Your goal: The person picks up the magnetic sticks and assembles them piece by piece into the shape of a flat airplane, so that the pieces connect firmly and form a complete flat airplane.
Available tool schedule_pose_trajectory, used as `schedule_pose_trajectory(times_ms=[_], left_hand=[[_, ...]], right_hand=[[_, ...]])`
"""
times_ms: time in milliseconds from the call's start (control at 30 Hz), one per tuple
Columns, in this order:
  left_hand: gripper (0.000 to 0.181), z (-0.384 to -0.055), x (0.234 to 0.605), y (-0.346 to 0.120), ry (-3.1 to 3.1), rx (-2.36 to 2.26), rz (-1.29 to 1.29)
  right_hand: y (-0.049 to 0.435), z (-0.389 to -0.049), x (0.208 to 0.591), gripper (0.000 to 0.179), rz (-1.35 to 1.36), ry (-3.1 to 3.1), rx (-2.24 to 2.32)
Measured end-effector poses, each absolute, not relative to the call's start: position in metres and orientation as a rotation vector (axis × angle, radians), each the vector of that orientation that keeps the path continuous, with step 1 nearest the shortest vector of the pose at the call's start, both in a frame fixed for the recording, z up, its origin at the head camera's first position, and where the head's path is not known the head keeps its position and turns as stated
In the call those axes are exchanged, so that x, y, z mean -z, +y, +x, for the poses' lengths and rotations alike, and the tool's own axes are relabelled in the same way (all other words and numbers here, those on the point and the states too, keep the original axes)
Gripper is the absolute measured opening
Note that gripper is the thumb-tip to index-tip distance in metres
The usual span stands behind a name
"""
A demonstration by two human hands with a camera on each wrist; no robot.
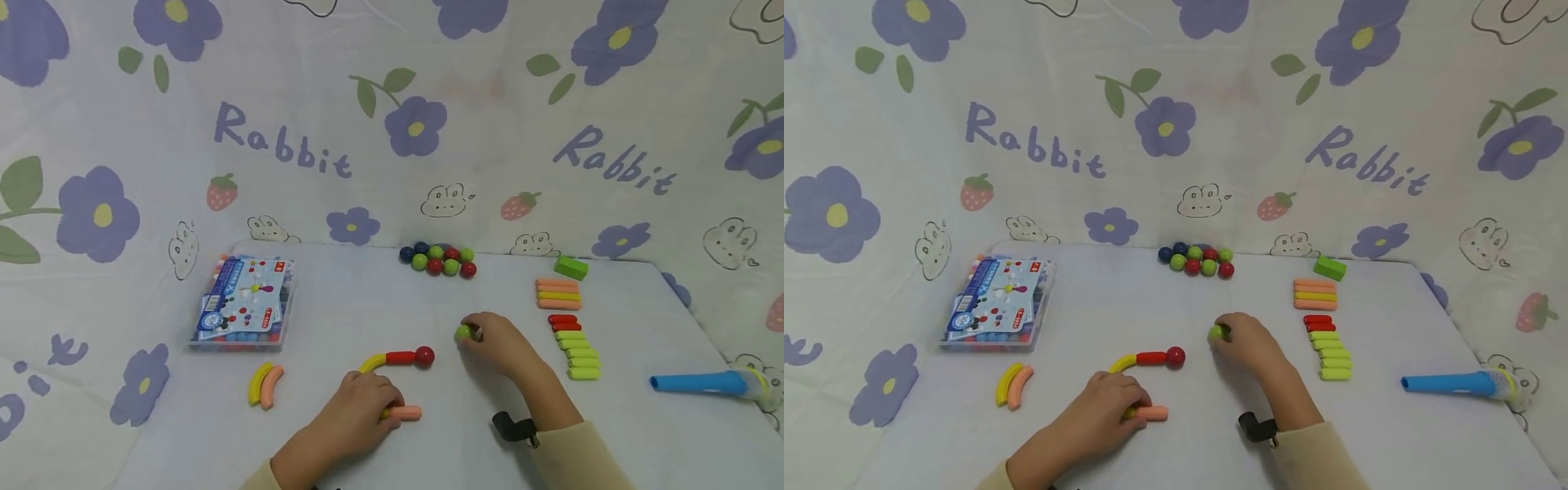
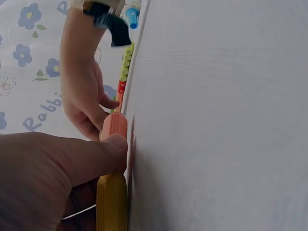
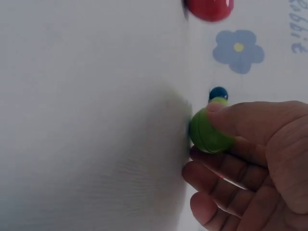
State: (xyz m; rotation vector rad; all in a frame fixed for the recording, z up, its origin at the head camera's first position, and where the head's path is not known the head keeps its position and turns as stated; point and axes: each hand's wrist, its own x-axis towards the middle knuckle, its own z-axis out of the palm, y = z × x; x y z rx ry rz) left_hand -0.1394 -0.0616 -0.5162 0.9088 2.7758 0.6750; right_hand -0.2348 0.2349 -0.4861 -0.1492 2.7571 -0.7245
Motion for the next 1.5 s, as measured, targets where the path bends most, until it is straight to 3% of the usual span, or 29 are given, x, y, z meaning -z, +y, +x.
schedule_pose_trajectory(times_ms=[267, 500, 1500], left_hand=[[0.015, -0.138, 0.516, -0.061, 2.789, -0.699, 0.904], [0.013, -0.139, 0.518, -0.061, 2.799, -0.734, 0.921], [0.013, -0.137, 0.515, -0.059, 2.779, -0.706, 0.927]], right_hand=[[0.22, -0.173, 0.492, 0.035, -0.231, 2.722, 0.825], [0.203, -0.145, 0.497, 0.031, -0.433, 2.679, 0.898], [0.205, -0.129, 0.498, 0.038, -0.508, 2.614, 0.983]])
